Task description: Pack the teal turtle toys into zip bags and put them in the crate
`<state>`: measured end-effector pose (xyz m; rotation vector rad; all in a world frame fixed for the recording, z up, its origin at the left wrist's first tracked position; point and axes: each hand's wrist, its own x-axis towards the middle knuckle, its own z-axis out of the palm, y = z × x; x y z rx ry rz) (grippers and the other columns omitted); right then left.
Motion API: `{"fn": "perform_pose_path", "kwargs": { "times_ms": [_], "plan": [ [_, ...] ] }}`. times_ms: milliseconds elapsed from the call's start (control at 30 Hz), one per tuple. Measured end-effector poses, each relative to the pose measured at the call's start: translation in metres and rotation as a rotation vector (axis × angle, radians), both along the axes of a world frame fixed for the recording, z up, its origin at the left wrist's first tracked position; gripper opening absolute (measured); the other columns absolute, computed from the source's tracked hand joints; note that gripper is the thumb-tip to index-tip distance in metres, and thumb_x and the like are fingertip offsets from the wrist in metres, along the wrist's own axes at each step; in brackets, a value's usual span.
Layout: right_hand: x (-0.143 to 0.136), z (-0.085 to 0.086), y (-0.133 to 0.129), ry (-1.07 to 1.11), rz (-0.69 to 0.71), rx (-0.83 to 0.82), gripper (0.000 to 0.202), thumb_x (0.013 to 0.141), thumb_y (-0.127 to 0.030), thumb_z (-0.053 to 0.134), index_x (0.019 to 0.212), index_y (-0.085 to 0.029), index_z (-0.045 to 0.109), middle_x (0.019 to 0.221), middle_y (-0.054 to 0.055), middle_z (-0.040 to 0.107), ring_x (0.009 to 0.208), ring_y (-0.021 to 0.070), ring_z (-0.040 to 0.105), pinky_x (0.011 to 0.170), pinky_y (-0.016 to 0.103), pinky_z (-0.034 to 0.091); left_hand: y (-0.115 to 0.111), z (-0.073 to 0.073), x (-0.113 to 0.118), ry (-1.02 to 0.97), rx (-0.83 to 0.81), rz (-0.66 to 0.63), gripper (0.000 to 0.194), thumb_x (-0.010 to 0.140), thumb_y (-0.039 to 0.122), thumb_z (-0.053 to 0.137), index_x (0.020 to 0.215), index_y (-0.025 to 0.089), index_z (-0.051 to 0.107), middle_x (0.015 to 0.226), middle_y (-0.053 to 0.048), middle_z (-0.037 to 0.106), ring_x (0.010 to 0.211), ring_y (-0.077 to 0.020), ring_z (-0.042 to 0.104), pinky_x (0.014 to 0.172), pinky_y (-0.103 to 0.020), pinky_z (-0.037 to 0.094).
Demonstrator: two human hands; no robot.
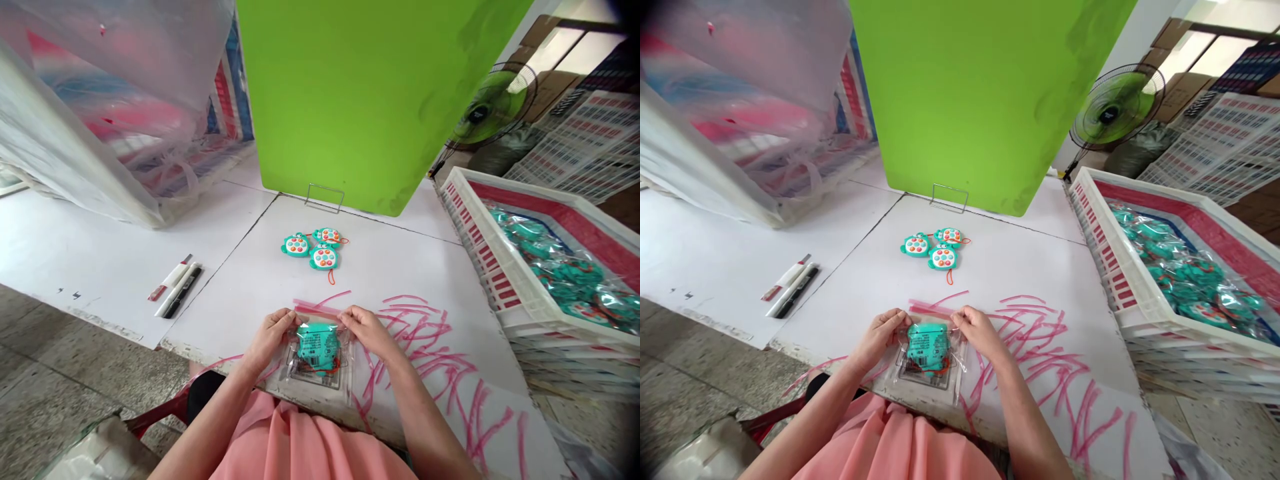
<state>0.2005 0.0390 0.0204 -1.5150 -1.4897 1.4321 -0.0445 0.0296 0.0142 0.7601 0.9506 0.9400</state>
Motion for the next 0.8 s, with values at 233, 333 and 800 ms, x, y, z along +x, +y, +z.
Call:
{"fn": "perform_pose_path", "kwargs": {
  "times_ms": [233,333,800],
  "plan": [
    [-0.004,0.001,0.0,-0.018,0.074,0.134,0.028,0.089,-0.045,0.055,0.087,-0.018,0.06,0.081,0.002,0.069,0.071,0.016,0.061,0.064,0.026,0.045,0.0,0.0,0.003,0.054,0.061,0.012,0.051,0.078,0.046,0.071,0.116,0.015,0.056,0.069,0.002,0.061,0.058,-0.0106,0.055,0.053,-0.02,0.043],
    [-0.013,0.011,0.005,-0.286,0.126,0.29,0.021,0.092,-0.038,0.056,0.095,-0.019,0.064,0.089,0.003,0.07,0.084,0.0186,0.062,0.077,0.03,0.045,0.0,0.0,0.004,0.085,0.09,0.012,0.047,0.078,0.045,0.071,0.111,0.014,0.059,0.067,0.002,0.061,0.056,-0.0093,0.052,0.051,-0.019,0.04],
    [-0.079,0.033,0.024,-0.701,0.35,0.575,0.021,0.092,-0.037,0.061,0.081,-0.02,0.063,0.081,0.002,0.07,0.081,0.0182,0.061,0.073,0.028,0.036,-0.01,-0.011,0.01,-0.023,0.106,0.218,0.046,0.083,0.044,0.066,0.12,0.02,0.054,0.076,0.0,0.065,0.057,-0.0098,0.054,0.046,-0.017,0.04]
  ]
}}
